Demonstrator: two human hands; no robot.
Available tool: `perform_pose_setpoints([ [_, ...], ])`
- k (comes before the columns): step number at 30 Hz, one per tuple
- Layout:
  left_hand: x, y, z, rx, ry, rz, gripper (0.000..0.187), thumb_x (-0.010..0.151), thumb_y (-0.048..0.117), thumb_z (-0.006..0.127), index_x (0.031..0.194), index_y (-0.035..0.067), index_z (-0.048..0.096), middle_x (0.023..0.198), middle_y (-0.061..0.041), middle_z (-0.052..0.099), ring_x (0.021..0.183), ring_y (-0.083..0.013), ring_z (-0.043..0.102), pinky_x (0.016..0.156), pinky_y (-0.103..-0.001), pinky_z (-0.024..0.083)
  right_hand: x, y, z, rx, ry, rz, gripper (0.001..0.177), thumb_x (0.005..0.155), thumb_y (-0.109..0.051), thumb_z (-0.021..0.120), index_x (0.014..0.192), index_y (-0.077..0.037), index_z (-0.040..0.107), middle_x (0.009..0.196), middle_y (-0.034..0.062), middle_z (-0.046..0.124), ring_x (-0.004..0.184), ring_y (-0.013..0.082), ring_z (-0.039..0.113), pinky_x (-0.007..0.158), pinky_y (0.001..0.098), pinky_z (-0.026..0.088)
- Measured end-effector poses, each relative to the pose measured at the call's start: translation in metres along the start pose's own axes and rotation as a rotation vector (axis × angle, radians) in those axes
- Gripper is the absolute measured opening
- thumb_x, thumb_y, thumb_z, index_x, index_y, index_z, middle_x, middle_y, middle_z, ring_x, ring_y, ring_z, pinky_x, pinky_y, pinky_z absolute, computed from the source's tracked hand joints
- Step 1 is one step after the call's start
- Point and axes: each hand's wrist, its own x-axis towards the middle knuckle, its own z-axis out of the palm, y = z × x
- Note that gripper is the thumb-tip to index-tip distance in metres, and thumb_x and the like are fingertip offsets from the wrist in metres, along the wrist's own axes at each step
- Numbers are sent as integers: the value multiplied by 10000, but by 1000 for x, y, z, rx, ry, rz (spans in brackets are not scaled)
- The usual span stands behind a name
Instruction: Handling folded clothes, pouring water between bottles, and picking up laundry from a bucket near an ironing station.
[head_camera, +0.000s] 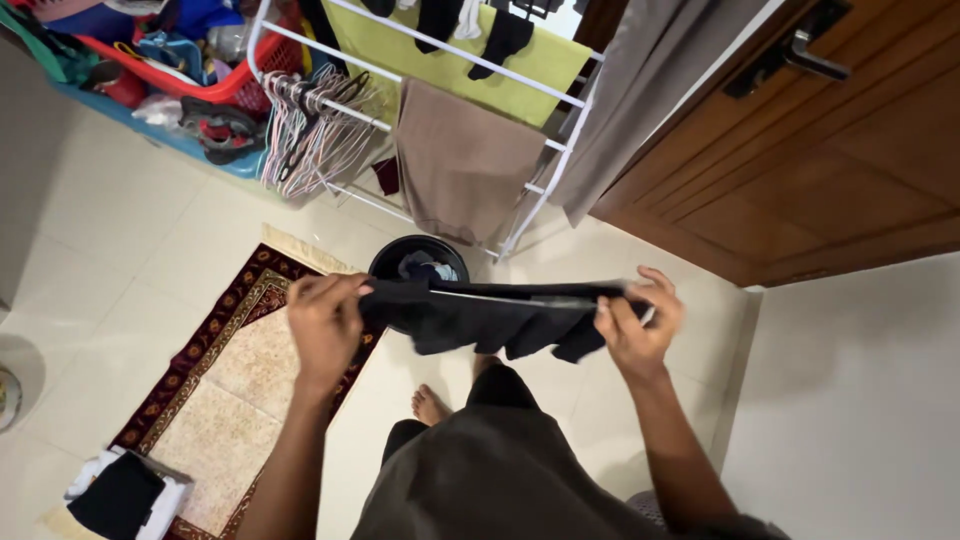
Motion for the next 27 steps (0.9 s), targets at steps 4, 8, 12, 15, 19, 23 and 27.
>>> perform_pose_setpoints([
  [4,32,34,43,43,-193,-11,269,909,59,673,1173,70,722,1139,-97,716,1081,-236,624,1038,-451,367,-43,24,9,53,200,273,203,875,-37,777,845,-9,577,1084,216,534,808,321,540,738,440,513],
  [8,74,127,96,-289,-293,430,579,821,325,754,1248,-51,646,1245,-189,665,1200,-349,577,1042,-506,313,-73,53,13,77,-107,488,248,916,-108,849,894,-30,615,797,77,635,576,191,580,529,345,463],
  [12,38,119,229,-613,-550,80,183,945,181,756,1001,35,661,1005,-124,691,1013,-316,644,936,-417,469,-62,86,-21,92,-143,400,252,893,-117,850,891,-22,616,807,88,692,633,185,628,537,350,487],
  [15,45,114,290,-794,-487,-163,140,1025,86,659,898,28,645,848,-108,663,793,-257,645,776,-368,487,-98,130,-53,-23,-351,592,286,833,-213,847,1014,-64,682,953,105,704,799,242,693,688,352,564],
  [19,62,147,340,-910,-521,95,92,961,0,567,922,52,634,930,-81,676,929,-236,655,918,-389,431,-75,158,-67,-17,-534,611,450,759,-201,801,1176,-77,688,1106,140,687,955,325,679,819,406,533],
  [23,66,168,382,-855,-750,175,97,1026,44,596,958,82,654,973,-40,703,985,-223,673,1083,-412,361,-117,194,-33,361,-557,748,322,859,18,624,1177,-33,625,1219,176,683,1097,360,689,894,392,547],
  [27,83,145,378,-590,-421,202,310,893,151,730,1184,68,664,1202,-147,608,1163,-379,553,1050,-475,305,-138,260,1,385,-558,825,256,889,81,532,1101,-40,610,1136,171,701,1081,338,716,929,391,548],
])
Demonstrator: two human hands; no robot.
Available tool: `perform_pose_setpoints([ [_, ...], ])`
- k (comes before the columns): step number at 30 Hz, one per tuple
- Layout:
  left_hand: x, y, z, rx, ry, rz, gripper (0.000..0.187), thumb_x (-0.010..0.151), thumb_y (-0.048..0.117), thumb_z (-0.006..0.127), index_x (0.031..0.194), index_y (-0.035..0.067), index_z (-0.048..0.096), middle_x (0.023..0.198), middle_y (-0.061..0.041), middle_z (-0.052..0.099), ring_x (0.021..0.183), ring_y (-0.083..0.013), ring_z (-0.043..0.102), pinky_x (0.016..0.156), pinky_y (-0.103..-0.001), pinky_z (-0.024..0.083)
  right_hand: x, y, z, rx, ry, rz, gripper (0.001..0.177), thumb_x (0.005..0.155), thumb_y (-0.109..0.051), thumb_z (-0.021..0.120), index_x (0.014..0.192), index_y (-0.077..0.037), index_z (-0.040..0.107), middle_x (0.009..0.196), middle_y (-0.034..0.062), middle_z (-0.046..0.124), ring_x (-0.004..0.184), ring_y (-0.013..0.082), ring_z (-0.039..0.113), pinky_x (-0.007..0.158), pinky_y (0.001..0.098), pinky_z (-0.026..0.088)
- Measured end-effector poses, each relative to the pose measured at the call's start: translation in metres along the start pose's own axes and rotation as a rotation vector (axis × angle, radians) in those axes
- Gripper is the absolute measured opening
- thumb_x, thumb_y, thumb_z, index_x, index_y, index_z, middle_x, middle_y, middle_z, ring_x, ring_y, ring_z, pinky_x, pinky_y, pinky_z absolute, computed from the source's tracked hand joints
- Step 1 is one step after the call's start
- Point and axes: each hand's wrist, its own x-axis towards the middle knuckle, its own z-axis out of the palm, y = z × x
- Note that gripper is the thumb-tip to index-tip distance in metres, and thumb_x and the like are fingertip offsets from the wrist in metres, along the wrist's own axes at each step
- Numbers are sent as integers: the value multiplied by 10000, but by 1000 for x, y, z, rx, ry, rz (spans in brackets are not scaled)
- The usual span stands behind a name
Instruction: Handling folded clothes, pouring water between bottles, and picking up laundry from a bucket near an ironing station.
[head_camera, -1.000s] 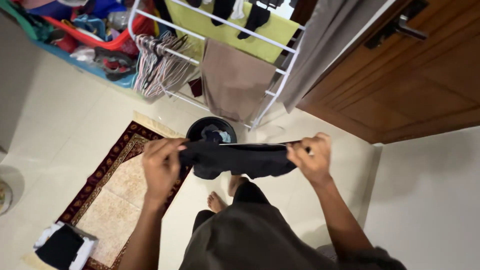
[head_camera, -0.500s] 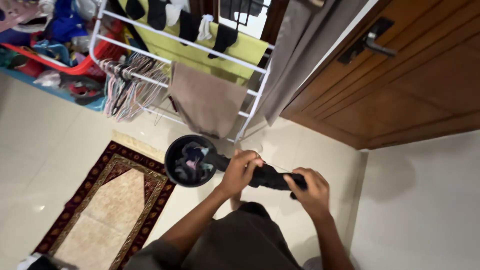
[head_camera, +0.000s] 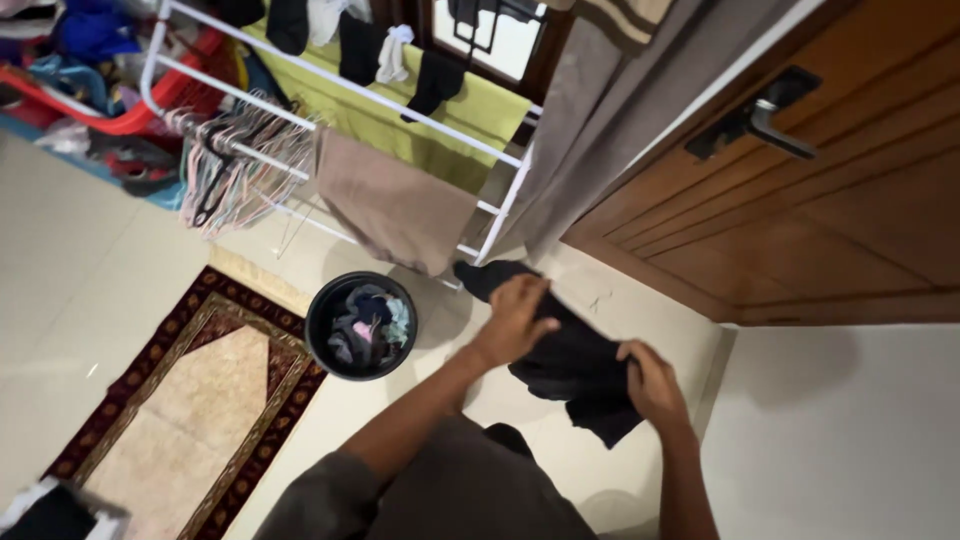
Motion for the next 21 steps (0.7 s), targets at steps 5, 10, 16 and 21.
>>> perform_pose_setpoints([
  [5,-62,-42,-50,-3,156,-557,381,942,77,651,1313,29,575,1260,-190,580,1043,-331,683,873,-399,541,85,18,51,-79,50,4,218,864,113,510,1012,-36,569,991,202,682,992,414,668,839,442,526],
  [10,-156,-54,-81,62,283,-667,270,931,50,647,1200,28,658,1124,-146,640,893,-266,709,781,-367,570,171,34,115,-61,120,-30,187,879,89,533,973,-57,603,971,194,690,989,412,664,865,460,513],
  [16,-230,-18,-115,63,446,-900,228,950,68,642,1173,30,669,1049,-109,677,839,-195,706,715,-318,584,239,91,180,-55,128,-36,224,898,101,506,1058,-33,587,1058,211,668,1055,427,637,932,475,490],
  [21,-264,-3,-138,66,521,-1141,216,964,90,652,1168,30,689,1013,-101,706,773,-190,688,694,-310,575,221,127,247,-127,121,-11,390,895,125,536,1262,-7,541,1225,264,617,1187,451,578,1019,491,453],
])
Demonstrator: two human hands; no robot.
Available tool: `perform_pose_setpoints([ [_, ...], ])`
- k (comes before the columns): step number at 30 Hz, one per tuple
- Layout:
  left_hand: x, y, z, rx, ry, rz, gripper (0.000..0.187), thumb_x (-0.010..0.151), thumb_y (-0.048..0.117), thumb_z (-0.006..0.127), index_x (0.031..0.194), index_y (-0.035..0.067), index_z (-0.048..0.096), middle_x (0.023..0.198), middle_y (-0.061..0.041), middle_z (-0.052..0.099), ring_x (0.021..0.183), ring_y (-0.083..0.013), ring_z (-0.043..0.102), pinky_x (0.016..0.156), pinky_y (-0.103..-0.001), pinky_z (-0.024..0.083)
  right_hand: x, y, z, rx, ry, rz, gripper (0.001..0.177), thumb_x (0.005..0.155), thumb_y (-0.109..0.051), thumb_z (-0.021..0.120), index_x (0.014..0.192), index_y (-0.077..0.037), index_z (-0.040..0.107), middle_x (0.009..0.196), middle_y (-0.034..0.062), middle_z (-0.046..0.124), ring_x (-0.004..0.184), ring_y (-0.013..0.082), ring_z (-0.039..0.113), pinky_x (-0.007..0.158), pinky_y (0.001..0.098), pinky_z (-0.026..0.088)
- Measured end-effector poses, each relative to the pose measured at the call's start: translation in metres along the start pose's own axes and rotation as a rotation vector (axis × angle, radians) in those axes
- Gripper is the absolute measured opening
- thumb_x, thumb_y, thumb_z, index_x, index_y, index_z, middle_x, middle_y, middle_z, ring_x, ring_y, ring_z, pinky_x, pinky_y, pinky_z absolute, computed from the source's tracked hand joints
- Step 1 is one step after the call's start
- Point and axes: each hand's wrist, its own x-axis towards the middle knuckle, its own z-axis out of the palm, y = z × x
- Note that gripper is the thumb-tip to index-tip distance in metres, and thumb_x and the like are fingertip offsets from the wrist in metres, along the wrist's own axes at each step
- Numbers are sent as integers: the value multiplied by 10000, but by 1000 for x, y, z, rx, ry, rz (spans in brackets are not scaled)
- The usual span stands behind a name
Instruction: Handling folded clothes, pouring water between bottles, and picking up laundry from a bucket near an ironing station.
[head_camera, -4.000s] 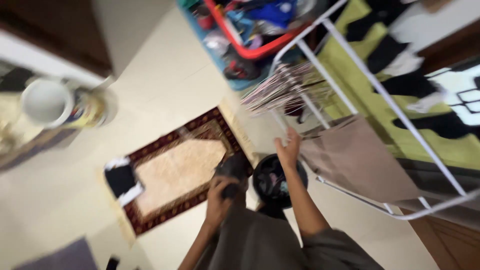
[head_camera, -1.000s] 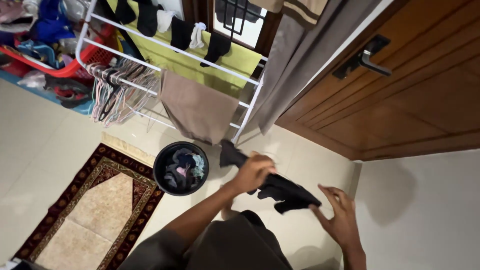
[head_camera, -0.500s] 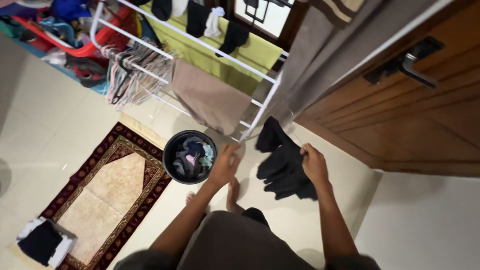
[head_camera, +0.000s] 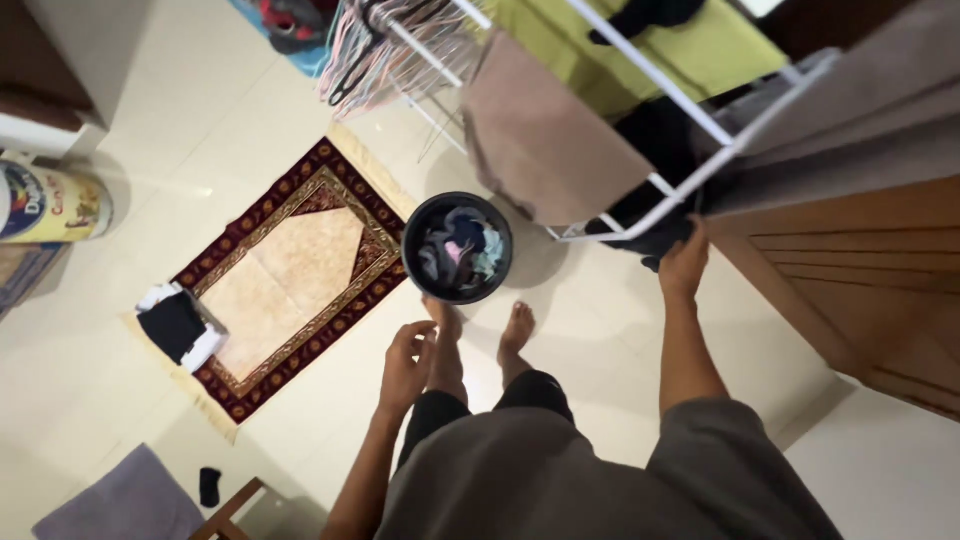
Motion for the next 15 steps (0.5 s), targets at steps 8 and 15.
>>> perform_pose_setpoints([
  [8,32,5,-40,-202,-6,-320,262,973,112,580,1208,35,665,1034,-109,741,874,-182,713,744,-336,592,-172,5,176,-168,89,581,538,926,-70,603,1409,53,399,1402,268,382,1221,371,542,1030,441,499],
  [15,110,-44,-32,-270,21,-428,248,995,140,579,1184,16,683,1018,-116,732,934,-202,681,831,-324,556,-252,-66,406,209,-600,54,355,759,-86,691,1111,-88,731,976,148,674,936,304,607,853,419,495],
])
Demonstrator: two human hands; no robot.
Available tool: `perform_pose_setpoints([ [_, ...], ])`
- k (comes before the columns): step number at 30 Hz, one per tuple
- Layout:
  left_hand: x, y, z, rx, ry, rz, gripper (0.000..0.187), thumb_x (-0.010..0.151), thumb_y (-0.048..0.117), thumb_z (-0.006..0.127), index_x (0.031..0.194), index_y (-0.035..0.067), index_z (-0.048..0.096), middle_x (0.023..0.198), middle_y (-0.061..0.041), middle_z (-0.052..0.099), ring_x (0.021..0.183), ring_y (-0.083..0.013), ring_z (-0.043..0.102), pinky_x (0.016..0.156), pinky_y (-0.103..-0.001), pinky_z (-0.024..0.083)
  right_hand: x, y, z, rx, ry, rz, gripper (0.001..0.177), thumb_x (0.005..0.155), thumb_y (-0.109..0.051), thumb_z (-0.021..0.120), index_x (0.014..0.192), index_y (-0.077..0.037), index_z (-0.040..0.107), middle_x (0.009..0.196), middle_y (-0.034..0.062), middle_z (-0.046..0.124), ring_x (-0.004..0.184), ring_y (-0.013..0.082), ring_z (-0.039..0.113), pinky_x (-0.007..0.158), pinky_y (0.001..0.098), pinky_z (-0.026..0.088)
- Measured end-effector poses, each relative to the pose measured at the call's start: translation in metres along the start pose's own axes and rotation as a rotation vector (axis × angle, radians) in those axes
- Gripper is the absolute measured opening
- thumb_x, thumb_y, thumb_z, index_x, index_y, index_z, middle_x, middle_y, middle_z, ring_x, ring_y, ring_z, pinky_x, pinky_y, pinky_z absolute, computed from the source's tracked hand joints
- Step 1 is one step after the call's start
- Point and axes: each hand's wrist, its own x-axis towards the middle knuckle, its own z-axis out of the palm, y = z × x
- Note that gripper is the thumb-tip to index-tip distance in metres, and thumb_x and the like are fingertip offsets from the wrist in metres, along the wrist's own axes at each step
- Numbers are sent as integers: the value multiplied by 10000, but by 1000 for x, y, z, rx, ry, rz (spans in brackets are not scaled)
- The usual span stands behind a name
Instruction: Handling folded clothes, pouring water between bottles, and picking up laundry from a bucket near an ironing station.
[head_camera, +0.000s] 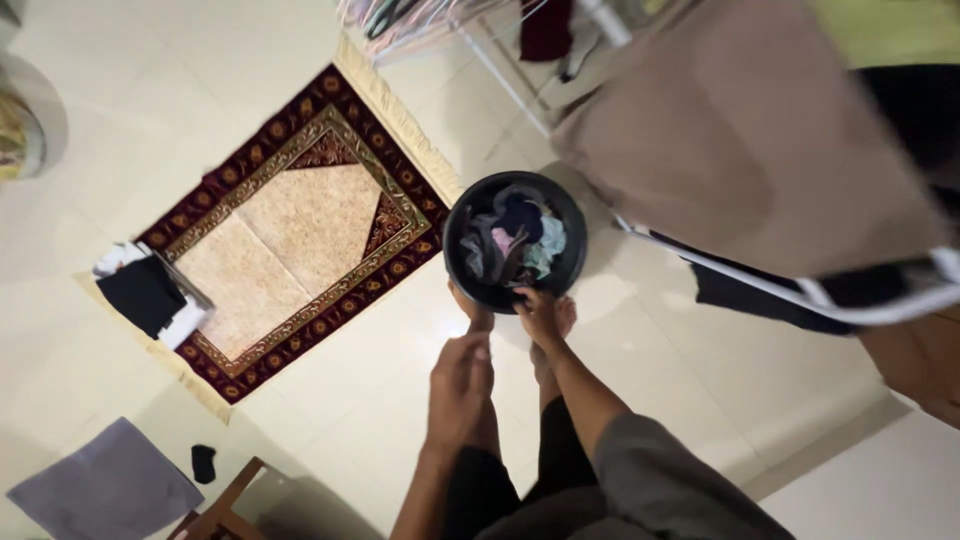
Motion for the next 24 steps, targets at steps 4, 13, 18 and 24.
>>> perform_pose_setpoints([
  [4,46,-29,-7,-81,-20,116,214,1006,89,558,1179,9,655,1059,-106,693,956,-194,685,852,-318,566,77,11,118,133,-5,-71,272,810,-196,786,1078,-154,760,1053,129,739,988,342,645,920,431,498],
  [13,26,-135,-50,-111,96,-61,249,981,54,563,1199,31,680,1053,-121,735,952,-189,690,855,-332,564,71,10,129,415,-90,345,149,882,-102,747,1030,-95,767,980,97,744,898,217,685,808,326,533],
  [18,8,-161,-45,-105,114,-145,304,949,114,548,1221,52,668,1105,-101,754,921,-207,714,817,-343,590,13,-150,-21,1216,-95,423,129,925,-15,607,1039,-64,640,1019,42,627,1014,196,580,904,334,451],
  [24,22,-100,8,-1013,-20,-669,725,901,563,538,1512,259,294,1352,-140,567,1187,-293,626,944,-484,537,-93,-265,-220,1867,-528,469,433,916,-89,579,1340,-14,534,1224,158,654,1103,281,640,1063,426,466],
])
